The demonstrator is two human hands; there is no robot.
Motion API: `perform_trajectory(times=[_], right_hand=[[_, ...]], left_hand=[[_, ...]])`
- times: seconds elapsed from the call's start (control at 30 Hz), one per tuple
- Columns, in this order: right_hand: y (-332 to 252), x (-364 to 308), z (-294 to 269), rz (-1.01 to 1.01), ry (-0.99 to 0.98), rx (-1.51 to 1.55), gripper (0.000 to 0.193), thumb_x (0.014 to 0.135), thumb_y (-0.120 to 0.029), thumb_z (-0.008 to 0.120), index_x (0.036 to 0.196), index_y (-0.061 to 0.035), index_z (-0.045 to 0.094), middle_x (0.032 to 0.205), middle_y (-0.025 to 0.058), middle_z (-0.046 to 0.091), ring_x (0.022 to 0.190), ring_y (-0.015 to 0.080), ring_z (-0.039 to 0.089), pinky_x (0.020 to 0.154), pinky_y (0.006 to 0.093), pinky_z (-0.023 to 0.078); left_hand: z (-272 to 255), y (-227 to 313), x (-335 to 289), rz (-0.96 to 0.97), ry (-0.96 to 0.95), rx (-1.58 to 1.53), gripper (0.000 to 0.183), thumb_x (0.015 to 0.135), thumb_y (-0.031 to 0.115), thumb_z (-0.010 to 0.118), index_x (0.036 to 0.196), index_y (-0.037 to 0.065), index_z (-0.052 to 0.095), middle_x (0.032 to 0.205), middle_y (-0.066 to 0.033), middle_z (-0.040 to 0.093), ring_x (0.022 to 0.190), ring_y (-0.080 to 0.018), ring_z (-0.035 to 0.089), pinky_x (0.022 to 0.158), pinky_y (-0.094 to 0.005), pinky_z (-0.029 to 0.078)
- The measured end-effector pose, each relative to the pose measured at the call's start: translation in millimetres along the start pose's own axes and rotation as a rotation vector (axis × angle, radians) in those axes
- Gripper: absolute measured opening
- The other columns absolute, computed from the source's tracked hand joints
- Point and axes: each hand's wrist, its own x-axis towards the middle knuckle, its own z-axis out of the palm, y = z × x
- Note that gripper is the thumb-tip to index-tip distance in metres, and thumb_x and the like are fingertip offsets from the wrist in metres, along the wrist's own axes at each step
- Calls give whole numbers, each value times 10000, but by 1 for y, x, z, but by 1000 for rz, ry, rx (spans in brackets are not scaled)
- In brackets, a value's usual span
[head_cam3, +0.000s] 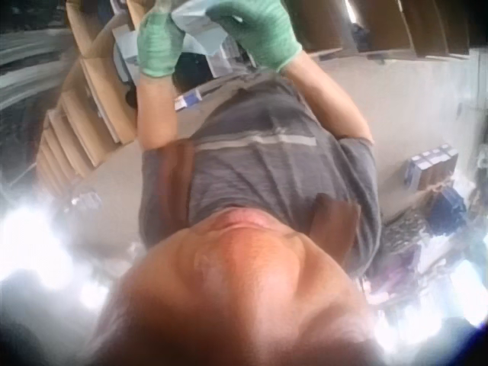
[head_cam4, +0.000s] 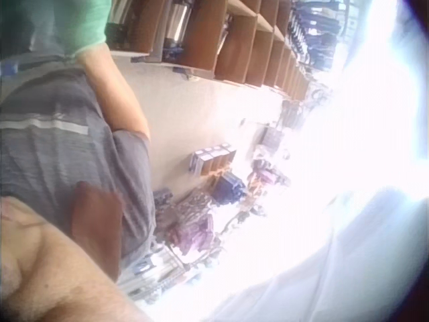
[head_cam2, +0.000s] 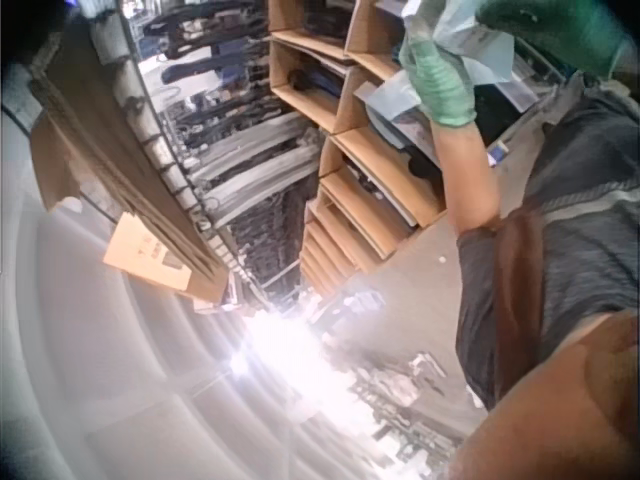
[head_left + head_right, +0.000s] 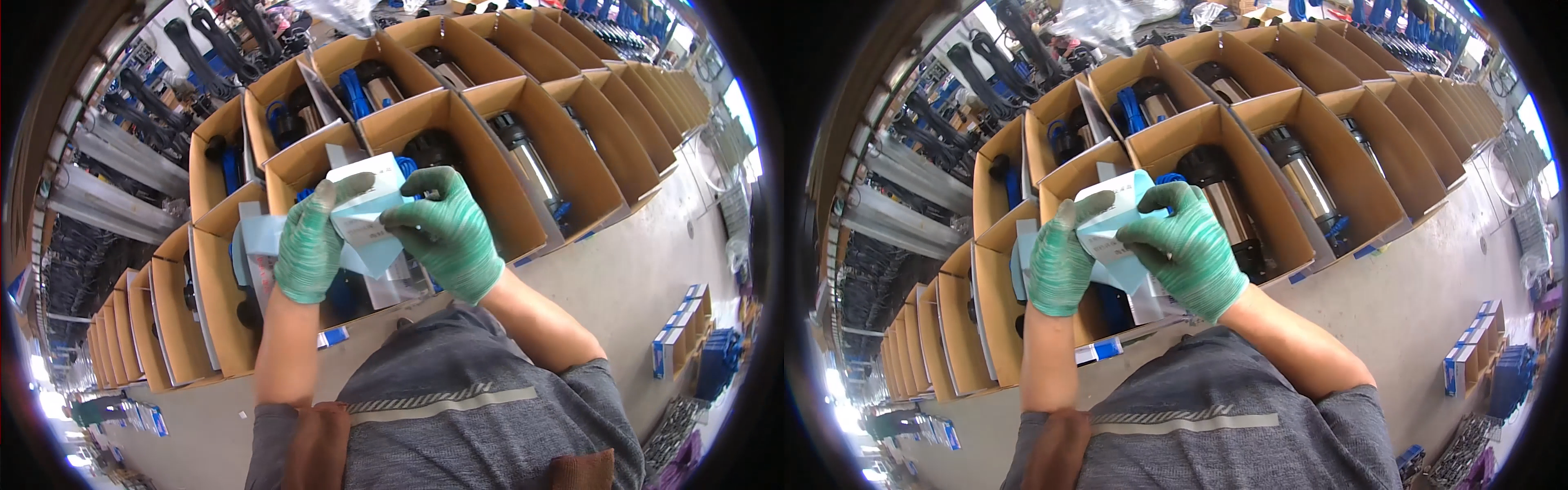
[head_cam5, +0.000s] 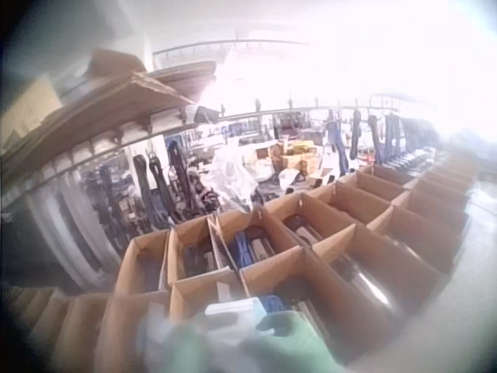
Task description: The person places small white labels onto metal pump units inside cardboard boxes one by one, smoothing the labels down by hand.
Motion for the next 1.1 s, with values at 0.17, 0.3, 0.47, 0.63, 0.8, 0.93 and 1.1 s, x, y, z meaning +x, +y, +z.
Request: perform_trajectory(times=[0.17, 0.3, 0.47, 0.63, 0.8, 0.93, 1.1], right_hand=[[5, -6, -63, -249, -49, 34, 303, 714, -34, 806, 1000, -122, 759, 1034, 46, 641, 1039, 312, 624, 881, 415, 519], [13, -24, -140, 82, 197, 309, 272, 847, 37, 744, 1082, -96, 718, 984, 51, 652, 856, 192, 667, 721, 299, 548], [58, -38, -207, 693, 618, 629, 204, 979, -79, 704, 1172, -70, 639, 1004, 34, 670, 810, 109, 654, 684, 243, 556], [92, -62, -226, 868, 627, 720, 150, 984, -110, 698, 1112, -86, 623, 920, 32, 669, 725, 110, 641, 621, 238, 524], [96, -72, -218, 888, 582, 675, 148, 983, -112, 692, 1103, -75, 613, 931, 30, 650, 747, 110, 644, 637, 248, 532], [81, -64, -207, 925, 541, 629, 156, 984, -104, 683, 1108, -58, 600, 955, 36, 636, 761, 116, 648, 657, 265, 548], [82, -49, -180, 876, 386, 473, 243, 999, -86, 646, 1229, -80, 570, 945, 36, 639, 728, 118, 652, 634, 253, 566]], left_hand=[[29, 0, 43, -169, -34, 216, 581, 1064, 464, 537, 1270, -53, 704, 1136, -176, 749, 1007, -224, 731, 907, -334, 577], [68, -22, 115, -283, -197, 763, 645, 1035, 551, 529, 1148, -37, 769, 1127, -208, 754, 1023, -260, 721, 956, -369, 539], [126, -101, 201, -422, -341, 1139, 745, 930, 740, 598, 997, 30, 814, 905, -165, 767, 806, -244, 721, 793, -399, 568], [125, -156, 228, -528, -269, 1196, 793, 908, 746, 622, 1009, -22, 787, 906, -188, 765, 872, -287, 732, 826, -427, 561], [96, -161, 229, -562, -263, 1034, 504, 958, 479, 715, 1031, -16, 771, 899, -152, 765, 771, -249, 729, 737, -409, 590], [80, -159, 224, -563, -328, 904, 363, 941, 341, 761, 1054, -3, 773, 912, -134, 767, 783, -241, 734, 723, -394, 598], [48, -168, 205, -713, -359, 1233, 539, 923, 419, 737, 1226, -27, 733, 1158, -191, 746, 997, -311, 713, 896, -426, 553]])
